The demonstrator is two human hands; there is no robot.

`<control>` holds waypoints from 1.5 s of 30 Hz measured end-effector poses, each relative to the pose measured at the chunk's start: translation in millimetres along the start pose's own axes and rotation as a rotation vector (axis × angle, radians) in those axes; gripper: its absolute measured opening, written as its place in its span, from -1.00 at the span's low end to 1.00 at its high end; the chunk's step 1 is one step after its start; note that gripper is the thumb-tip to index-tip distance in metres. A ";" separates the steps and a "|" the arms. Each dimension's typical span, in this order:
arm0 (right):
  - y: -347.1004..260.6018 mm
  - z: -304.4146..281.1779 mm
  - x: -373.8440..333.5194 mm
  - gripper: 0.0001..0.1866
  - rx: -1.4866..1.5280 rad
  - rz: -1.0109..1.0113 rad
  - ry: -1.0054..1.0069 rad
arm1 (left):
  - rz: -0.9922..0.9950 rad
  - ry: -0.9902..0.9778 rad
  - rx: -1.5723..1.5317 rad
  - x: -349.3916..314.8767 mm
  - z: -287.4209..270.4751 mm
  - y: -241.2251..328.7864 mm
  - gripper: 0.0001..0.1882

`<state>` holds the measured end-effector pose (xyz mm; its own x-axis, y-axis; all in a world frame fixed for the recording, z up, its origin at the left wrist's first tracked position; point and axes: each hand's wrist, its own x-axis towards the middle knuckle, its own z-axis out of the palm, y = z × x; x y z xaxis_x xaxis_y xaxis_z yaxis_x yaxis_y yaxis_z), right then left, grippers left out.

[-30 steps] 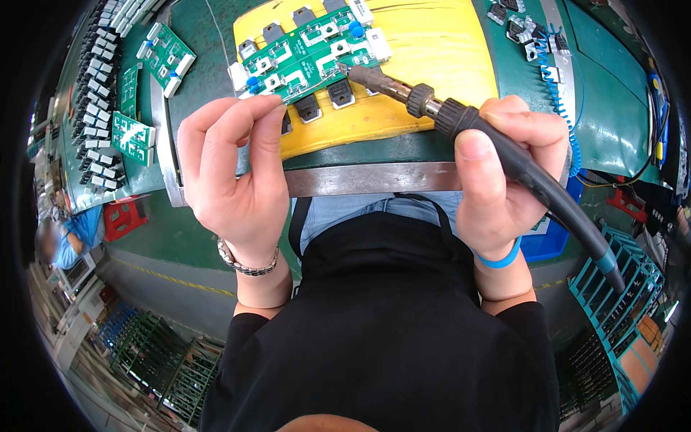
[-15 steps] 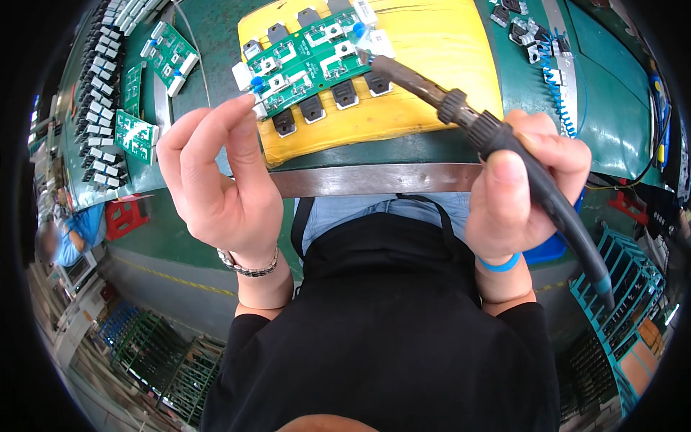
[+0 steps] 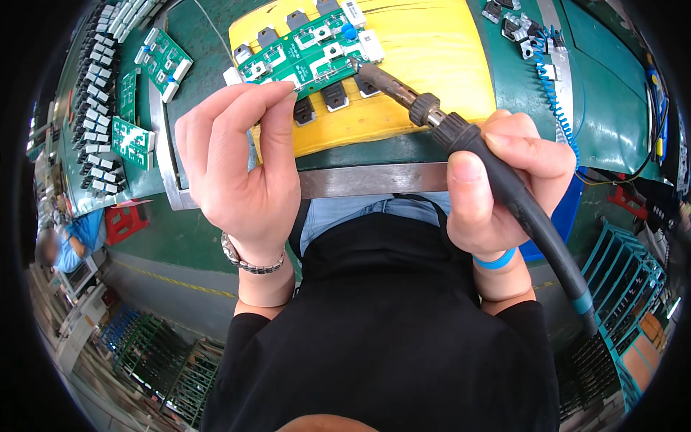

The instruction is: The person solders electronic components onto a printed circuit board using a soldering iron and solder wire.

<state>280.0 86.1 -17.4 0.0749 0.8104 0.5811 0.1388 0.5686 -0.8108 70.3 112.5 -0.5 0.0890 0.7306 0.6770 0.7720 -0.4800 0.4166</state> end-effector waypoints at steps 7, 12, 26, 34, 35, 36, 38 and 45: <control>1.0 -2.1 -3.2 -0.68 0.030 0.049 0.025 | 0.016 -0.021 0.028 1.3 2.0 1.3 -0.84; -0.4 -1.2 -2.2 -0.68 0.026 0.049 0.024 | 0.024 -0.022 0.031 3.1 2.1 2.1 -0.85; -12.0 -5.7 3.0 -0.64 -0.057 -0.061 -0.020 | -0.014 0.072 -0.088 0.3 -0.1 0.8 -0.84; -18.1 -6.5 5.6 -0.61 -0.182 -0.056 -0.131 | 0.061 0.027 -0.019 4.5 7.7 1.4 -0.86; -18.3 -6.4 5.7 -0.61 -0.181 -0.056 -0.131 | 0.065 0.024 -0.015 4.0 7.5 0.9 -0.86; -18.5 -6.4 5.9 -0.62 -0.186 -0.046 -0.142 | 0.069 0.021 -0.011 3.5 7.5 0.5 -0.86; -18.7 -6.2 6.4 -0.62 -0.192 -0.036 -0.152 | 0.072 0.027 -0.007 2.9 8.9 -0.5 -0.87; -17.3 -4.7 7.1 -0.64 -0.182 -0.027 -0.133 | 0.062 0.016 0.008 3.6 8.8 -0.8 -0.86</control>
<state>282.9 81.4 1.1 -0.0601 0.8134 0.5786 0.3162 0.5653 -0.7619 75.5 119.8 -3.7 0.1263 0.6919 0.7109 0.7703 -0.5199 0.3692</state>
